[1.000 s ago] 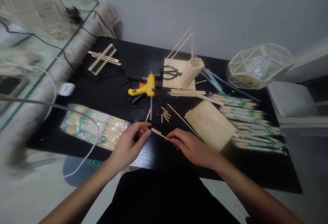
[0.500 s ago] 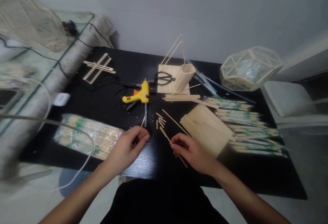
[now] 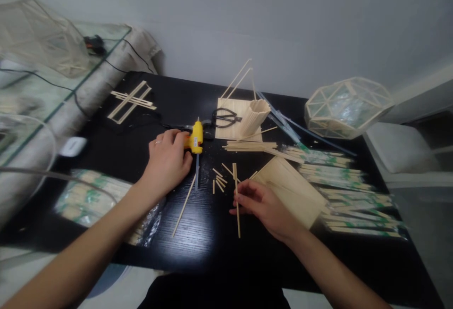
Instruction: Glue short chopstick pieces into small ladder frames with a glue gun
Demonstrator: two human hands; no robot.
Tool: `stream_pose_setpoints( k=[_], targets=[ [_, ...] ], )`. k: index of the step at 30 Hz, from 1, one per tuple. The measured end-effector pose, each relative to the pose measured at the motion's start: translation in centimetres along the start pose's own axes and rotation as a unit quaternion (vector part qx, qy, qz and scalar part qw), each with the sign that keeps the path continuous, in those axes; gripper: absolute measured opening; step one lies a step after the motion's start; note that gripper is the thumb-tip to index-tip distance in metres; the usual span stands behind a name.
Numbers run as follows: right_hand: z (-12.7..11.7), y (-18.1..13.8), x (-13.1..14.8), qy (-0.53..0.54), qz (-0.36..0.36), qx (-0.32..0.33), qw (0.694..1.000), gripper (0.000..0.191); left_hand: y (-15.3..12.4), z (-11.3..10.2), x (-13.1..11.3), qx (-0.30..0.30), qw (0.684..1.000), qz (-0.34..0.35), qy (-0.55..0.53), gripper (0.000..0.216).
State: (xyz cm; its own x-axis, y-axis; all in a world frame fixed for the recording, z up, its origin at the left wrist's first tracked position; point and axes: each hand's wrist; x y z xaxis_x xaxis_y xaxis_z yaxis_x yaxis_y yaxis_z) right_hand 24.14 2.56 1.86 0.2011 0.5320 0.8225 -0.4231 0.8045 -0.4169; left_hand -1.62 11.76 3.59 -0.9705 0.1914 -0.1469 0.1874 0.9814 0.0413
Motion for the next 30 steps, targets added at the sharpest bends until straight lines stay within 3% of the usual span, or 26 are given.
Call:
stream_pose_setpoints(
  k=[8,13,19,23,27,30],
  targets=[
    [-0.5,0.4,-0.6,0.003,-0.017,0.003,1.0,0.028,0.2,2.2,1.1,0.005,1.0,-0.001,-0.026,0.053],
    [-0.4,0.4,-1.0,0.015,-0.013,0.019,1.0,0.03,0.8,2.4,1.5,0.021,0.998,-0.007,-0.063,0.043],
    [-0.5,0.6,-1.0,-0.002,-0.005,0.019,1.0,0.031,0.3,1.6,1.6,-0.045,0.986,-0.003,-0.16,0.042],
    [-0.5,0.8,-1.0,0.007,-0.014,0.025,1.0,0.03,-0.5,0.9,1.2,-0.037,0.947,-0.019,-0.318,0.039],
    [-0.6,0.9,-1.0,0.016,-0.018,0.03,0.999,0.029,-1.0,0.4,1.2,0.074,0.865,-0.028,-0.496,0.043],
    [-0.7,0.9,-1.1,0.021,-0.022,0.034,0.999,0.029,-1.1,0.1,1.6,0.125,0.818,-0.03,-0.561,0.045]
  ],
)
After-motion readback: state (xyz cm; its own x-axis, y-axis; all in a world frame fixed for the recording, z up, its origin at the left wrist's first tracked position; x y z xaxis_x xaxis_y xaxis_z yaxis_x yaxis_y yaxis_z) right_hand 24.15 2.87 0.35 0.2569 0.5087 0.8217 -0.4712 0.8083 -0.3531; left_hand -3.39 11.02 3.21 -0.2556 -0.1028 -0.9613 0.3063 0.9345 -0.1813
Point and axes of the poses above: each hand's wrist, its own y-axis towards the middle knuckle, its own z-axis out of the palm, x = y × z, and after that the axes turned 5 degrees about x, right-handed
